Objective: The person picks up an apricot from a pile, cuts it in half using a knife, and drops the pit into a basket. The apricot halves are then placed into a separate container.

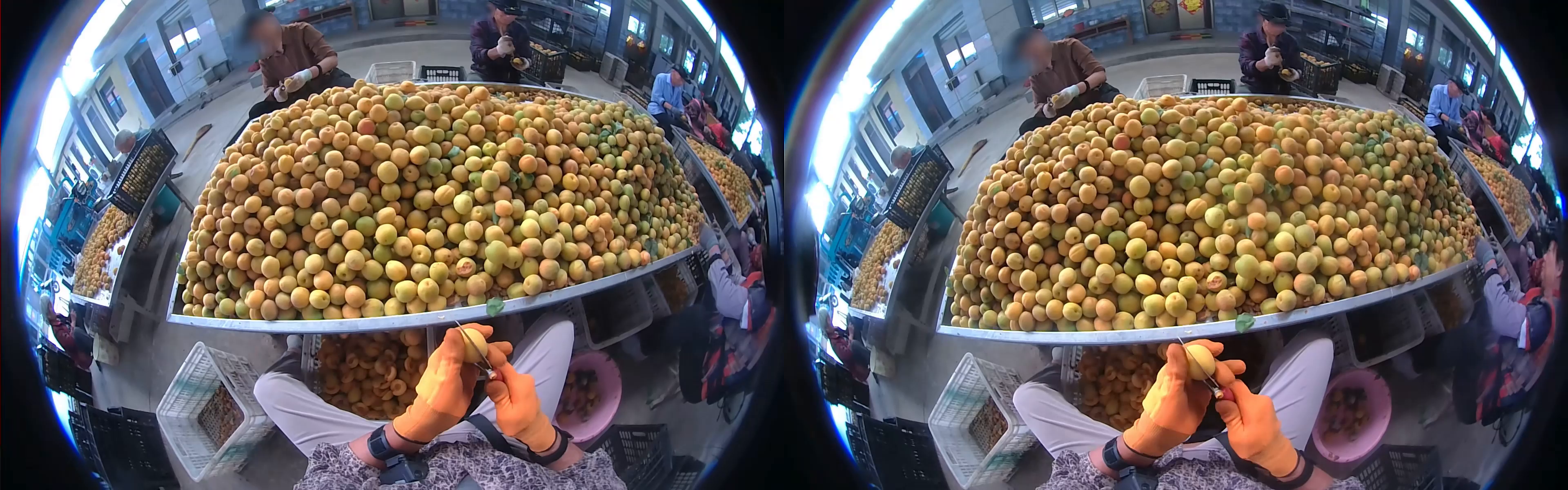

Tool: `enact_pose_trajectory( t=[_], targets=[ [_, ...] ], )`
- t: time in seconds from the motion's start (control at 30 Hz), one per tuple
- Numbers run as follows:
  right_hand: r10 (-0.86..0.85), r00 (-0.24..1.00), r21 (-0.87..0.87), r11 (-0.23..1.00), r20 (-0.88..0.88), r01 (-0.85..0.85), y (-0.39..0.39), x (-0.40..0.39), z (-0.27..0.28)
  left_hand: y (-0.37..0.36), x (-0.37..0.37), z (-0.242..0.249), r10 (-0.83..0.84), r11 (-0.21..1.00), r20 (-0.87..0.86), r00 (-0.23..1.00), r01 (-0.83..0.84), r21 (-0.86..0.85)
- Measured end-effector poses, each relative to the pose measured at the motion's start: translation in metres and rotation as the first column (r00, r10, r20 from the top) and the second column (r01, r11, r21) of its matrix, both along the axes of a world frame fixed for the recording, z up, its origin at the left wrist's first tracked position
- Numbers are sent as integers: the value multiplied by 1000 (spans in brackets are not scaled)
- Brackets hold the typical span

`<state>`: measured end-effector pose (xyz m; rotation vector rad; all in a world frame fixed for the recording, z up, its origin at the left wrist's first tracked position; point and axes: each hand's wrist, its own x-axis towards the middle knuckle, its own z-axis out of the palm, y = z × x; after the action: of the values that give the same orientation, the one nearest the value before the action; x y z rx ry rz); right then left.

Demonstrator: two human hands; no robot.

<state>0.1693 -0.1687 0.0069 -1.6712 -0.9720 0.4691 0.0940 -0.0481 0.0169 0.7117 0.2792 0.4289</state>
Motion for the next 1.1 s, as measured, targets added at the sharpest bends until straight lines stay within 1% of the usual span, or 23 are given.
enact_pose_trajectory(
  t=[0.03, 0.1, 0.13, 0.2, 0.23, 0.3, 0.33, 0.37, 0.4, 0.43, 0.47, 0.57, 0.63, 0.7, 0.73, 0.77, 0.83, 0.87, 0.9, 0.93, 0.97, 1.0, 1.1],
  targets=[
    [17, 1000, -3, 1000, -5, -17, -2, 3, 0, 0, 0, 2, 1, 1000, 1, 1000, -1, 0],
    [56, 998, -35, 998, 17, -56, -7, 10, 4, 2, -2, 7, 46, 978, 0, 999, -45, 204],
    [91, 995, -67, 994, 36, -89, -10, 12, 7, 4, -2, 11, 48, 978, 1, 999, -48, 203],
    [105, 994, -93, 990, 26, -102, -13, 14, 13, 10, -4, 17, 55, 918, -36, 998, -36, 395],
    [116, 993, -117, 987, 16, -113, -14, 15, 15, 15, -5, 15, 55, 919, -34, 998, -37, 394],
    [117, 993, -117, 986, 1, -116, -14, 15, 15, 28, -6, 9, -31, 744, -139, 990, 116, 658],
    [119, 993, -116, 986, -18, -120, -14, 15, 15, 36, -6, 10, 12, 566, -188, 982, 148, 811],
    [118, 993, -115, 986, -14, -119, -14, 14, 12, 32, -5, 12, 12, 566, -184, 983, 145, 812],
    [117, 993, -32, 993, 11, -117, -13, 12, 7, 26, -4, 17, -72, 769, -89, 993, 112, 629],
    [116, 993, 51, 992, 37, -118, -12, 10, 1, 20, -5, 21, -125, 913, 28, 992, 104, 394],
    [98, 995, 111, 989, 15, -99, -9, 7, -3, 15, -9, 22, -176, 974, 154, 972, 150, 169],
    [120, 993, 130, 985, -13, -118, -10, 6, -6, 14, -18, 25, -255, 961, 55, 965, 246, 129],
    [163, 987, 93, 982, -6, -162, -15, 11, -9, 19, -22, 27, -218, 961, 33, 975, 209, 181],
    [196, 981, 61, 979, 1, -196, -18, 14, -8, 34, -24, 34, -177, 784, -104, 979, 204, 587],
    [204, 979, 23, 979, -24, -203, -19, 15, -6, 39, -21, 33, -123, 674, -97, 988, 155, 723],
    [212, 976, -14, 977, -46, -212, -19, 16, -3, 45, -19, 34, -123, 673, -93, 988, 152, 724],
    [200, 980, 31, 979, -11, -199, -16, 14, -4, 54, -16, 34, -106, 371, -22, 994, 60, 927],
    [184, 983, 78, 980, 17, -185, -14, 12, -5, 53, -16, 34, -165, 465, 25, 986, 55, 884],
    [183, 983, 80, 980, 22, -184, -12, 10, -7, 44, -17, 34, -166, 462, 28, 986, 53, 885],
    [171, 985, 113, 978, 40, -174, -11, 9, -8, 30, -19, 35, -189, 794, 36, 981, 131, 593],
    [156, 986, 146, 976, 57, -163, -11, 8, -11, 20, -21, 33, -208, 964, 53, 977, 196, 181],
    [149, 988, 179, 972, 43, -154, -10, 8, -16, 18, -22, 34, -247, 966, 26, 969, 243, 88],
    [147, 989, 138, 980, -34, -141, -11, 5, -10, 18, -26, 42, -190, 968, -50, 981, 196, 156]
  ],
)
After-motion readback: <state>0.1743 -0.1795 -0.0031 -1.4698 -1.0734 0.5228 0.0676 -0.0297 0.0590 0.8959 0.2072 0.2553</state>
